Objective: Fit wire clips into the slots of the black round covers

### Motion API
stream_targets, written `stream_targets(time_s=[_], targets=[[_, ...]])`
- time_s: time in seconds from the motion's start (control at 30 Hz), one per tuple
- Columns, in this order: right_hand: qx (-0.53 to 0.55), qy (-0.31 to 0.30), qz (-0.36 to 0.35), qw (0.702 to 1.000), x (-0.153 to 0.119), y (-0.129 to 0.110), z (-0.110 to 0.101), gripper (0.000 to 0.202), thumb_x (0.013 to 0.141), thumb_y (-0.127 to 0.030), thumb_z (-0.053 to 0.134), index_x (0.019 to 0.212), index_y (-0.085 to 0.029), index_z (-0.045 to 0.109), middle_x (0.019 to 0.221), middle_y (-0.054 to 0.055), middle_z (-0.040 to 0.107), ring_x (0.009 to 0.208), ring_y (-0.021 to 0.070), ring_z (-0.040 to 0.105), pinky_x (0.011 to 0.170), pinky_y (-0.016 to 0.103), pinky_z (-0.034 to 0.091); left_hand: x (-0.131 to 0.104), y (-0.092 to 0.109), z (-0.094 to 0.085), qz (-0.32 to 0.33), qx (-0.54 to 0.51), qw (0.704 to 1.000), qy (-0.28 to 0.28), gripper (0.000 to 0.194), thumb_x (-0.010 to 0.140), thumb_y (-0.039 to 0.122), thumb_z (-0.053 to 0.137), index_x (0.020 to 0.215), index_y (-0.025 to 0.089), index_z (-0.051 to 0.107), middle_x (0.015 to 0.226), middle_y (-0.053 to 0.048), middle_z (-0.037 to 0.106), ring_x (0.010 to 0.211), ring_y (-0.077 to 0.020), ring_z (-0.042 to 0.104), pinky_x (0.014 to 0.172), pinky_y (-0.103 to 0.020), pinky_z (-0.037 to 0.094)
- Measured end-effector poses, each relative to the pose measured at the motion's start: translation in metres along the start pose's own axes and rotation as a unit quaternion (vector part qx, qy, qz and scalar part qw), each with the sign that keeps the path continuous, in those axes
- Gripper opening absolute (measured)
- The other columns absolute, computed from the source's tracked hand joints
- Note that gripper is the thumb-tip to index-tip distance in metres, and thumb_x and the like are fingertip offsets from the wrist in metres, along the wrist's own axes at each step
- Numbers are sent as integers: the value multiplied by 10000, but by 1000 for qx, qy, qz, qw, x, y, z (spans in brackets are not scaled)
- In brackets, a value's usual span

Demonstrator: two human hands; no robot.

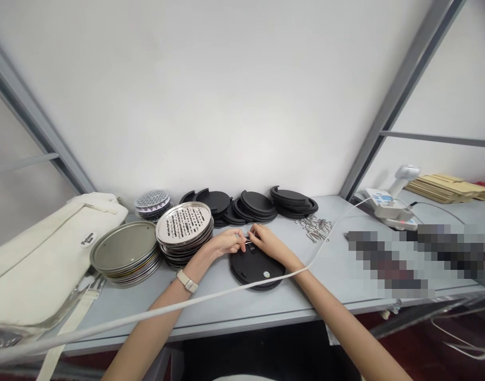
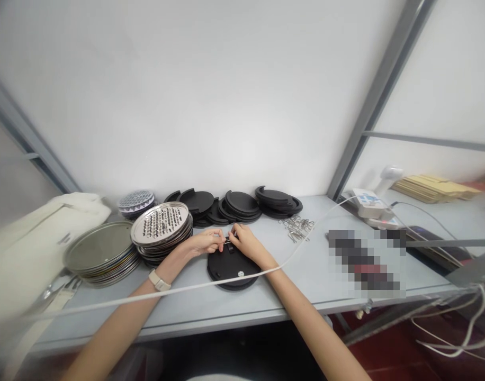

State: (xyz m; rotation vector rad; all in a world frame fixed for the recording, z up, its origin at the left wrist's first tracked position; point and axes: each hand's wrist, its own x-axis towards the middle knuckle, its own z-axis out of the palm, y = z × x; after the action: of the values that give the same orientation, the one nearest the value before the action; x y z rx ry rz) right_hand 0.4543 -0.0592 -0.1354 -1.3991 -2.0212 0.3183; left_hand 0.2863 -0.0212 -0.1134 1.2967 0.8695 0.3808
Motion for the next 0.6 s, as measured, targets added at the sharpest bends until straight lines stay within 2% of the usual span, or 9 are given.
stream_targets(time_s=[0.17,0.37,0.6], targets=[[1,4,2,1000,-1,1,2,141,893,-240,426,762,-201,463,770,33,548,749,166,511,717,279,411,0,-3,1,16,-1,1000,4,138,659,89,552,703,160,443,526,-8,588,329,-2,256,378,-163,107],[-1,16,3,1000,-1,5,5,184,917,-287,403,768,-201,467,779,41,549,762,170,514,736,288,412,-1,-4,1,50,8,999,5,116,708,157,554,713,165,438,538,-29,614,332,-8,260,378,-157,119],[-2,19,1,1000,0,10,7,170,904,-277,423,760,-196,466,774,39,549,757,166,509,724,281,409,-3,0,3,39,3,999,19,104,698,124,542,705,156,443,521,-26,601,331,-5,260,380,-155,128]])
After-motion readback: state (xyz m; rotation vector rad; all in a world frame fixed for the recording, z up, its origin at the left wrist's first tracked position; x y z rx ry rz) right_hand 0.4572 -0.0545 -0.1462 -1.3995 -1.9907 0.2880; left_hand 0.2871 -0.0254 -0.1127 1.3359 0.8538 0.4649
